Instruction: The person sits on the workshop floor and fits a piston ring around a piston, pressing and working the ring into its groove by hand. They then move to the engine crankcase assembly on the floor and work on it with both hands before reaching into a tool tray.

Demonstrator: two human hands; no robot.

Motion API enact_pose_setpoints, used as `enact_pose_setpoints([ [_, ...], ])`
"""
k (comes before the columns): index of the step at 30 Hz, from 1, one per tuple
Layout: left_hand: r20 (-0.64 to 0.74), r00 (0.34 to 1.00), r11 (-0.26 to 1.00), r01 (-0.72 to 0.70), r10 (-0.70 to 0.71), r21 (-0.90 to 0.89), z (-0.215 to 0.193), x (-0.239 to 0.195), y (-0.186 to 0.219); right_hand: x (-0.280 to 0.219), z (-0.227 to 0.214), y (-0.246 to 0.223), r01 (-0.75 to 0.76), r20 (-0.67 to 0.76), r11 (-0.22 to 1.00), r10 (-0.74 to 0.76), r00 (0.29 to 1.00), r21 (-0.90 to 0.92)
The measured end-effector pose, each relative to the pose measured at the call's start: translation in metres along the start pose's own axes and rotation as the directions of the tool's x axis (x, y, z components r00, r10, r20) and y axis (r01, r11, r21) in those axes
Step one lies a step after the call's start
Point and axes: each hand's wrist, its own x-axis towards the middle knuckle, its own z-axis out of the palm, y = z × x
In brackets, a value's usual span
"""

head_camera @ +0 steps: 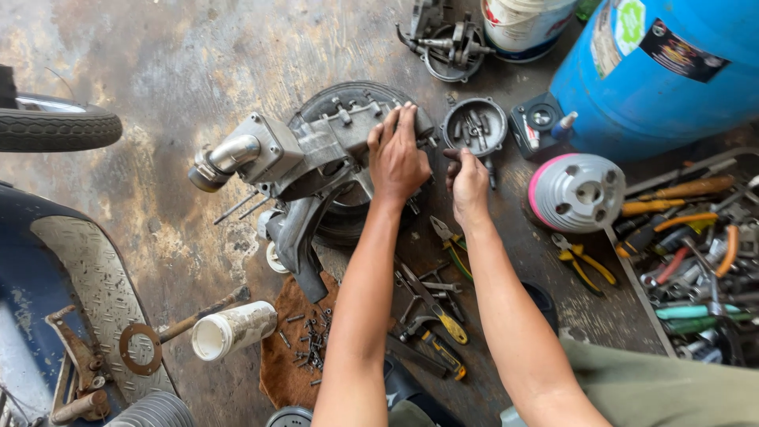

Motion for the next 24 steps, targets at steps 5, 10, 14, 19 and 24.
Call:
enact_pose_setpoints([
  [5, -0.093, 0.994, 0.974, -0.073, 0.054, -0.216, -0.033, -0.016, 0.009, -0.015, -0.027, 0.003, 0.044, -0.031, 0.999, -0.044, 0.999, -0.018],
  [10, -0.199, 0.972, 0.896, 0.024, -0.125, -0.444, -0.070, -0.092, 0.015, -0.024, -0.041, 0.014, 0.004, -0.107, 1.000, -0.005, 0.994, -0.009],
  [14, 0.227, 0.831, 0.564, 0.520, -0.508, -0.642, -0.084, -0.173, 0.003, -0.037, -0.043, 0.050, 0.007, -0.091, 0.953, -0.036, 0.995, -0.302],
  [19, 0.600, 0.507, 0.296, 0.858, -0.619, -0.419, -0.013, -0.250, -0.047, -0.104, -0.032, 0.038, 0.065, 0.056, 0.810, -0.040, 0.998, -0.583],
  [24, 0.560, 0.541, 0.389, 0.841, -0.627, -0.377, -0.021, -0.252, -0.058, -0.136, -0.039, 0.025, 0.279, 0.369, 0.629, 0.013, 0.930, -0.726],
])
